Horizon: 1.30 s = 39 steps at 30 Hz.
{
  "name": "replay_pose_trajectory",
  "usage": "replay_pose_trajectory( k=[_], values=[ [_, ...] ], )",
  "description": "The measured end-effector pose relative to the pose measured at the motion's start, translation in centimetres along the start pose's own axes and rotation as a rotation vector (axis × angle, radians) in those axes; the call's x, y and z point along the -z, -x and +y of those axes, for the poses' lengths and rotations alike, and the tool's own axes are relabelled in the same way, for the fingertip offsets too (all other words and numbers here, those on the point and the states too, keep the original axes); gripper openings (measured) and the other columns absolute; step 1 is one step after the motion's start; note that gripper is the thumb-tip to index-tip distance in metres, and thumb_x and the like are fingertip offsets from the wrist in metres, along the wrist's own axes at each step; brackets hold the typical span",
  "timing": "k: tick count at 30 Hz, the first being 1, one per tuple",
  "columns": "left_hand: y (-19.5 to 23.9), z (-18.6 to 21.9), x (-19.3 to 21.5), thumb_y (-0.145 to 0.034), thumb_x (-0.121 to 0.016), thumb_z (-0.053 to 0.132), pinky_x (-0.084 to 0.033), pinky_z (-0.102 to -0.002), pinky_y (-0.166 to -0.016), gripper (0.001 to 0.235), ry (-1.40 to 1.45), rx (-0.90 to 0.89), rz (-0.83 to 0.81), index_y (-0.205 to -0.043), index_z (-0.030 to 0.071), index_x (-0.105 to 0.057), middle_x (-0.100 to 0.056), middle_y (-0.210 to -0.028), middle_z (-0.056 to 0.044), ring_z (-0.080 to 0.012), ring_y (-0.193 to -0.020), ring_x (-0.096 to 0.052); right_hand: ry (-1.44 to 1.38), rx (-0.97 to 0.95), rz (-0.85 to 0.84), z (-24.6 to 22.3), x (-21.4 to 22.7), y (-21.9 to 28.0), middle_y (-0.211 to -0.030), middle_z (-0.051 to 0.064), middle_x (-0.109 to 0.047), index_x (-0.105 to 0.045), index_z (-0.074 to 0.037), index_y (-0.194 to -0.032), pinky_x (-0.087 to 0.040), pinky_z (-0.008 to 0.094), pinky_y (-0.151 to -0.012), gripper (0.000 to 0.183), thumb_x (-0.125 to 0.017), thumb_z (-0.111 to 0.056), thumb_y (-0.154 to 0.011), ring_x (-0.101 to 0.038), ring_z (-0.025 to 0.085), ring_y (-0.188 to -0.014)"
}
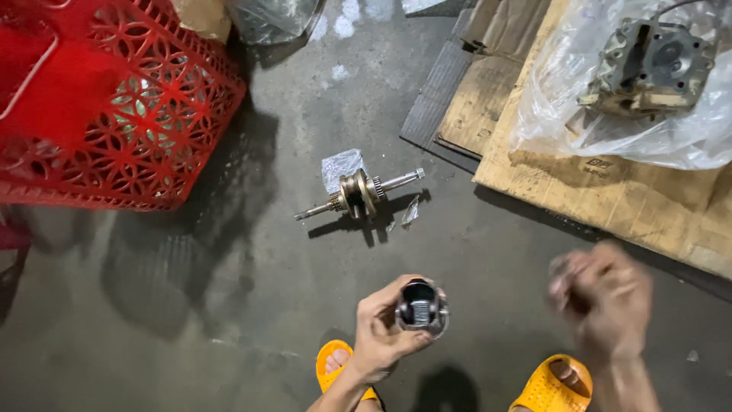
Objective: The person sits on the workshop floor assembling small engine components. They handle a crankshaft with gear, fit a piston into a cylinder, press piston rings onto the piston by hand, then gather wrenches and sockets from the floor and place small parts into metal bowls on a work table.
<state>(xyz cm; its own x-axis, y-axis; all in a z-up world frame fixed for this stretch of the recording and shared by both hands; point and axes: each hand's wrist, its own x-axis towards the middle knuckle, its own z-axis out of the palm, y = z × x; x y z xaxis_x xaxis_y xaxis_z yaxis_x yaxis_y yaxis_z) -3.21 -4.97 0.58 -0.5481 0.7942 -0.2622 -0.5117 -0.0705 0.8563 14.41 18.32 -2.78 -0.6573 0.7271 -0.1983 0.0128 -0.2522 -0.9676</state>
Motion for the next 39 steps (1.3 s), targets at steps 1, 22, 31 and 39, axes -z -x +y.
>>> replay_pose_trajectory(
  k=[1, 22, 31, 39],
  values=[
    [0.1, 0.4, 0.2, -0.077, -0.087, 0.008, -0.054, -0.030, -0.100, 0.054, -0.048, -0.074, 0.025, -0.125, -0.007, -0.067, -0.071, -0.119, -0.011, -0.0178, -0.110, -0.067, -0.164, -0.044, 0.173, 0.1, 1.2, -1.0, -0.089, 0.014, -0.070, -0.058, -0.003, -0.082, -0.056, 0.036, -0.051, 0.024, -0.067, 0.001, -0.104, -0.068, 0.024, -0.073],
    [-2.9, -0.3, -1.2, -0.075, -0.093, 0.010, -0.055, -0.033, -0.104, 0.062, -0.393, -0.268, -0.173, -0.129, -0.001, -0.065, -0.069, -0.126, -0.013, -0.0242, -0.116, -0.067, 0.792, 0.067, -0.341, -11.3, -3.8, -3.2, -0.102, 0.003, -0.077, -0.081, -0.008, -0.114, -0.056, 0.027, -0.057, 0.031, -0.078, -0.007, -0.084, -0.073, 0.012, -0.078],
    [-2.0, 1.2, -1.5, -0.074, -0.093, 0.016, -0.058, -0.035, -0.097, 0.064, -0.559, -0.318, -0.201, -0.129, 0.001, -0.066, -0.070, -0.125, -0.013, -0.0260, -0.111, -0.071, 0.892, 0.354, -0.875, -13.4, -9.1, -3.2, -0.095, 0.007, -0.075, -0.076, -0.005, -0.102, -0.057, 0.037, -0.068, 0.025, -0.078, -0.017, -0.080, -0.072, 0.026, -0.084],
    [-1.7, 0.8, -1.1, -0.075, -0.092, 0.016, -0.058, -0.036, -0.101, 0.066, -0.532, -0.337, -0.213, -0.133, 0.001, -0.064, -0.069, -0.127, -0.014, -0.0277, -0.115, -0.071, 1.006, 0.456, -0.932, -12.7, -9.9, -2.6, -0.091, 0.007, -0.073, -0.077, -0.006, -0.098, -0.056, 0.037, -0.067, 0.025, -0.078, -0.018, -0.076, -0.069, 0.025, -0.084]
  ],
)
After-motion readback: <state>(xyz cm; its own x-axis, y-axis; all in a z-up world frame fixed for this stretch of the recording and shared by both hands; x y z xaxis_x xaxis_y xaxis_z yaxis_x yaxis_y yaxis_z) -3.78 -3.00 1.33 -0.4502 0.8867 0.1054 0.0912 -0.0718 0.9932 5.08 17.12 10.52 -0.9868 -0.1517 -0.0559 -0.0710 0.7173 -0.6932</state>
